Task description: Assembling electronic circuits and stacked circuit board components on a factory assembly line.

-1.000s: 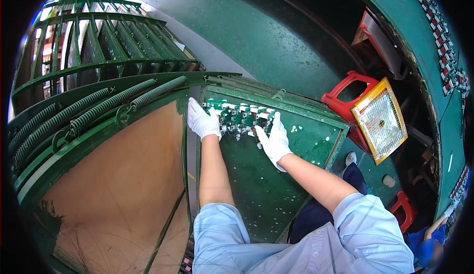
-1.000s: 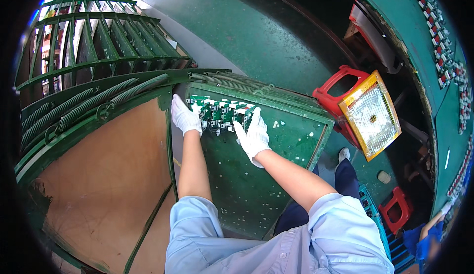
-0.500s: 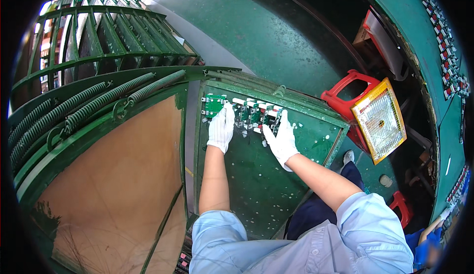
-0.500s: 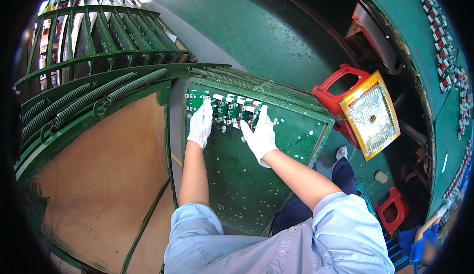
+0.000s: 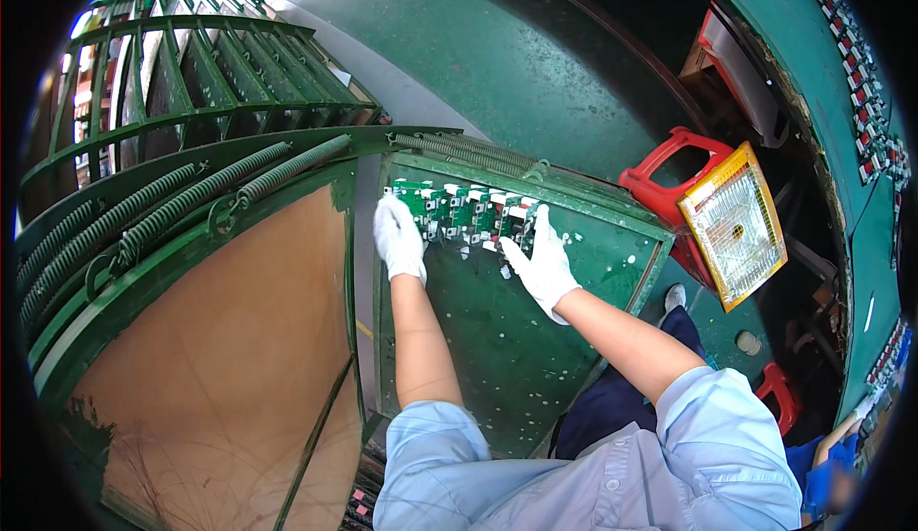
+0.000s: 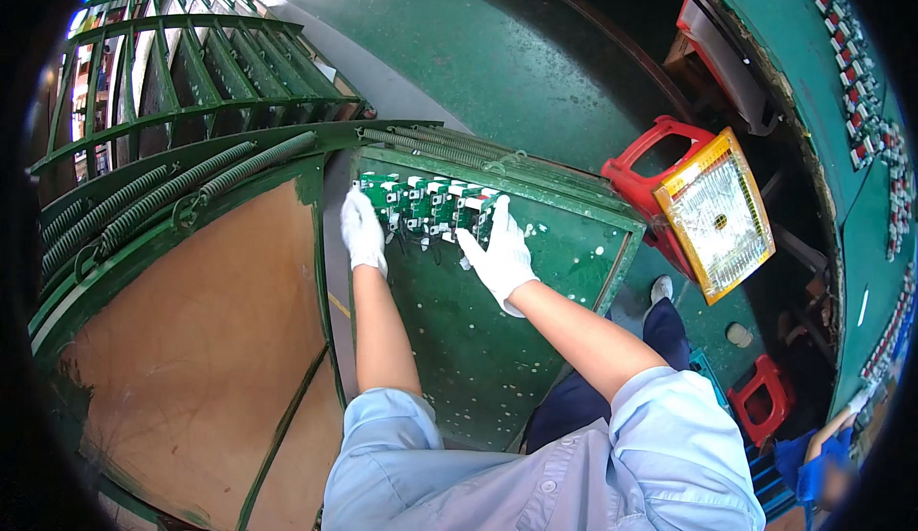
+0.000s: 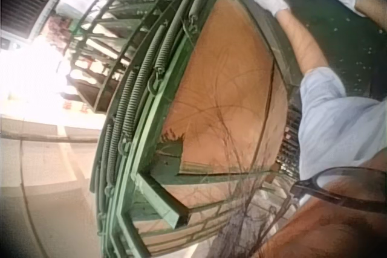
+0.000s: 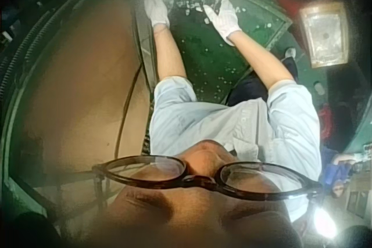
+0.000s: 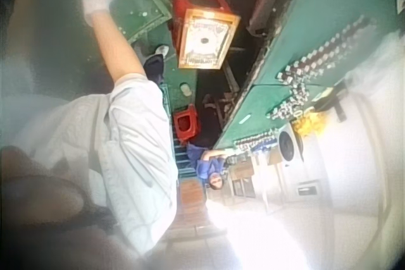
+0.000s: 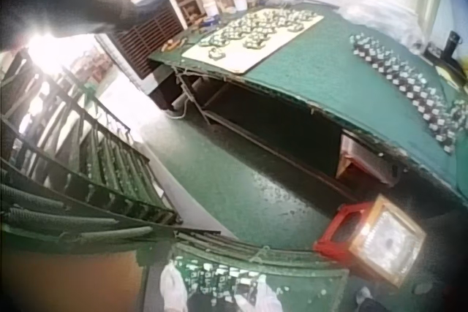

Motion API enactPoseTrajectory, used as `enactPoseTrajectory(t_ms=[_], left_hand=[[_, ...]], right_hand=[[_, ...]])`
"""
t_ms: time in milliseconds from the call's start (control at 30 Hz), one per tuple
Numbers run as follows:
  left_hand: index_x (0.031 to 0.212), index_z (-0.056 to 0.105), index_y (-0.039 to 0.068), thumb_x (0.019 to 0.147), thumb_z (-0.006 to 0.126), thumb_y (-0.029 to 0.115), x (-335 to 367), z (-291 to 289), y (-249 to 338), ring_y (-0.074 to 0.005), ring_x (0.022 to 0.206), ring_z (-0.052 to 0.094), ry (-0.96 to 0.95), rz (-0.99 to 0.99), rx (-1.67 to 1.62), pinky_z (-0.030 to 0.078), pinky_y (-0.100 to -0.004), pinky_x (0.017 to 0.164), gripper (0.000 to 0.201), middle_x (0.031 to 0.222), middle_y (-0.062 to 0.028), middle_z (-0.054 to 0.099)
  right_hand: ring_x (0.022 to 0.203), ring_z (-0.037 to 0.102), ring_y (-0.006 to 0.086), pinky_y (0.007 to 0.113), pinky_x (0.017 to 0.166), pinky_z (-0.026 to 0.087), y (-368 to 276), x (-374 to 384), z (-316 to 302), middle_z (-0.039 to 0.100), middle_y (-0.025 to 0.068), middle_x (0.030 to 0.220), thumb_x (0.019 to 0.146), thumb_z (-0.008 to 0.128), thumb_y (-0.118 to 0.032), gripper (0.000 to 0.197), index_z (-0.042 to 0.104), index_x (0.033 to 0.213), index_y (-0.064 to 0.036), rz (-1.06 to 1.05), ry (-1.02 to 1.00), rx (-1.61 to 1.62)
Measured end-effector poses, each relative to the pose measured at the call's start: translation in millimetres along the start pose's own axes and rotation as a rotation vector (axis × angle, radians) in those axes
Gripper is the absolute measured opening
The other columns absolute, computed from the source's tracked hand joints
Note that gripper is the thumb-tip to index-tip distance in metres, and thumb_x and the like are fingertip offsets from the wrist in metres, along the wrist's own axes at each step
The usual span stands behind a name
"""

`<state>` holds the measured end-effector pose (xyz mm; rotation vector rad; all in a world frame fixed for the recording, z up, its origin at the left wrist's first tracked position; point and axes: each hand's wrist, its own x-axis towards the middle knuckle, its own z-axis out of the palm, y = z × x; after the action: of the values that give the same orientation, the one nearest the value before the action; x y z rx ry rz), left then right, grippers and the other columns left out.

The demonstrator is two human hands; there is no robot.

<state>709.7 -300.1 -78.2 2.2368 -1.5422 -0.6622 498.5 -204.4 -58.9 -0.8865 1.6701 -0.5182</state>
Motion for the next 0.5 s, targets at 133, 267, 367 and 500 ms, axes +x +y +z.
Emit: enactPoseTrajectory(t_ms=[133,267,367,500], left_hand=[[0.109,0.054,0.002,0.092,0.032,0.037,-6,17,29,-0.0267,0.103,0.05,-0.064,-0.091,-0.291,0.037,-0.034,0.088,0.045,0.115,-0.0156,0.053],[0.107,0.055,0.0,0.092,0.032,0.037,4,14,22,-0.0268,0.101,0.051,-0.096,-0.05,-0.083,0.038,-0.0341,0.087,0.046,0.111,-0.0153,0.055],[0.099,0.059,-0.001,0.092,0.03,0.039,1,16,19,-0.0284,0.097,0.053,0.172,0.006,-0.04,0.04,-0.0367,0.086,0.05,0.1,-0.0158,0.059],[0.108,0.054,-0.002,0.092,0.029,0.04,-9,3,31,-0.0294,0.106,0.048,0.347,-0.199,-0.195,0.036,-0.0377,0.093,0.051,0.112,-0.0193,0.052]], right_hand=[[0.111,0.04,0.0383,0.041,0.094,0.033,7,-1,5,0.038,0.0267,0.122,0.078,0.055,-0.044,0.09,0.008,0.134,0.008,-0.006,0.022,-0.033],[0.111,0.04,0.0385,0.041,0.093,0.033,4,0,5,0.039,0.0265,0.121,0.078,0.055,-0.045,0.09,0.009,0.134,0.0073,0.015,0.049,-0.042],[0.112,0.039,0.0389,0.04,0.094,0.032,-4,-2,3,0.038,0.0269,0.122,0.078,0.055,-0.045,0.089,0.009,0.134,0.0075,0.034,0.0,-0.032],[0.114,0.038,0.0387,0.04,0.096,0.031,5,-2,-2,0.036,0.027,0.125,0.079,0.055,-0.044,0.087,0.01,0.135,0.0058,0.021,0.003,0.009]])
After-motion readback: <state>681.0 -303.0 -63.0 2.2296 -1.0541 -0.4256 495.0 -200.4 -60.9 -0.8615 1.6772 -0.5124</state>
